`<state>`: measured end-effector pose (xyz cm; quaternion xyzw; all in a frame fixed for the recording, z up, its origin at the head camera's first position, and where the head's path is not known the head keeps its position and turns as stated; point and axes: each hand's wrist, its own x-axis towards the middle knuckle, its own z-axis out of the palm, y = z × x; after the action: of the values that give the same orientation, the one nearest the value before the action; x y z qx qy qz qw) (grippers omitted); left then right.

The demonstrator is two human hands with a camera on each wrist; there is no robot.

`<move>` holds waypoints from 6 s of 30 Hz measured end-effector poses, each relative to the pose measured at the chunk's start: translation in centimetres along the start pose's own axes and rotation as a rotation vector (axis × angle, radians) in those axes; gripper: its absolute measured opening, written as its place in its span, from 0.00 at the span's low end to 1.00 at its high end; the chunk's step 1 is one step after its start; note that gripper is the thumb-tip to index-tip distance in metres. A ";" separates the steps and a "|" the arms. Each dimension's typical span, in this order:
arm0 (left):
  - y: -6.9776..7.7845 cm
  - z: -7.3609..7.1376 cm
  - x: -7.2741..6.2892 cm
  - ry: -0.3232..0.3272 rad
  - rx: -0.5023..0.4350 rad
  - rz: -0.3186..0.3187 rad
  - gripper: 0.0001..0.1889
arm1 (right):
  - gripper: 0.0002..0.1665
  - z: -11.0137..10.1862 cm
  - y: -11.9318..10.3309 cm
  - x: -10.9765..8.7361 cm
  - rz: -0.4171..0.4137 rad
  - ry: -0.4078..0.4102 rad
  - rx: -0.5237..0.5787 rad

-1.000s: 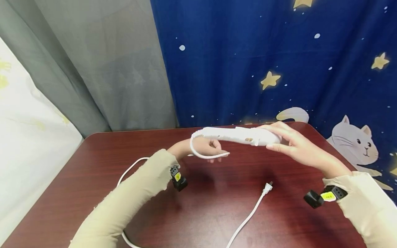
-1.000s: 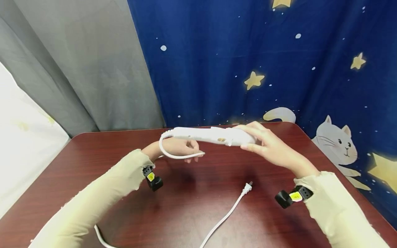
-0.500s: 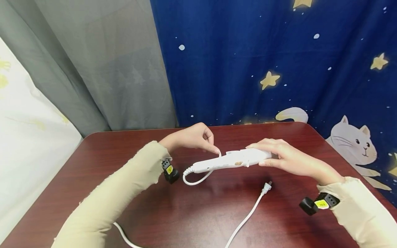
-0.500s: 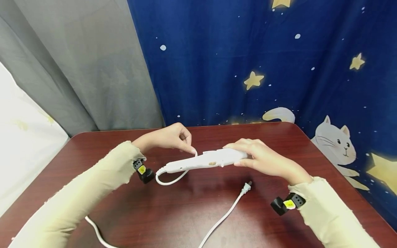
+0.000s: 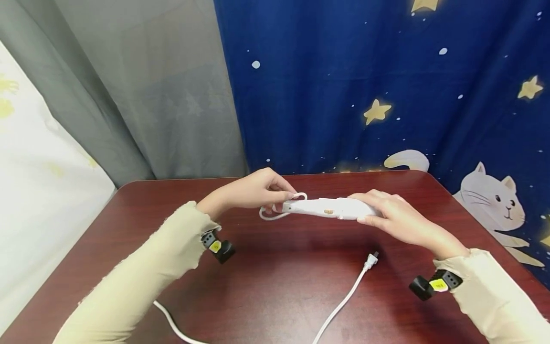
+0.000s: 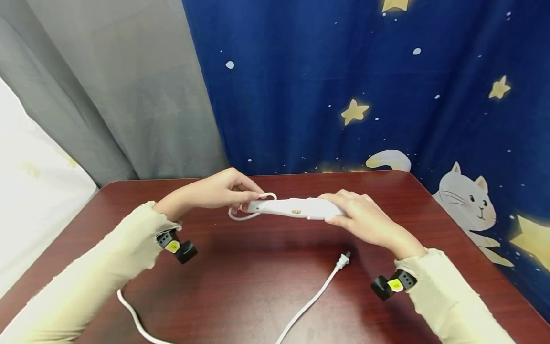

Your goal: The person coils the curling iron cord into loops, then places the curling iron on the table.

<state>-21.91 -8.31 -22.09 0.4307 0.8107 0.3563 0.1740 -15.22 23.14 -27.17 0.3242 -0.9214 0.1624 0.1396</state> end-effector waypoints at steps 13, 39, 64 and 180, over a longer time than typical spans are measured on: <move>-0.9 1.8 -2.1 0.026 -0.042 0.055 0.18 | 0.26 0.0 0.2 0.1 0.127 0.138 -0.083; -7.6 4.0 -1.5 0.047 -0.074 0.107 0.07 | 0.28 -0.6 -1.8 -0.9 -0.058 0.043 0.051; -3.7 2.2 -1.7 0.153 0.113 0.099 0.03 | 0.23 1.5 -2.1 -1.3 -0.061 -0.147 0.017; 1.7 3.0 -4.5 0.269 0.083 0.049 0.03 | 0.26 0.7 -3.3 -2.7 -0.006 -0.064 -0.109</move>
<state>-16.63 -10.09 -23.06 0.4055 0.8301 0.3810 0.0370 -11.15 21.92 -28.14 0.3239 -0.9319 0.1010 0.1283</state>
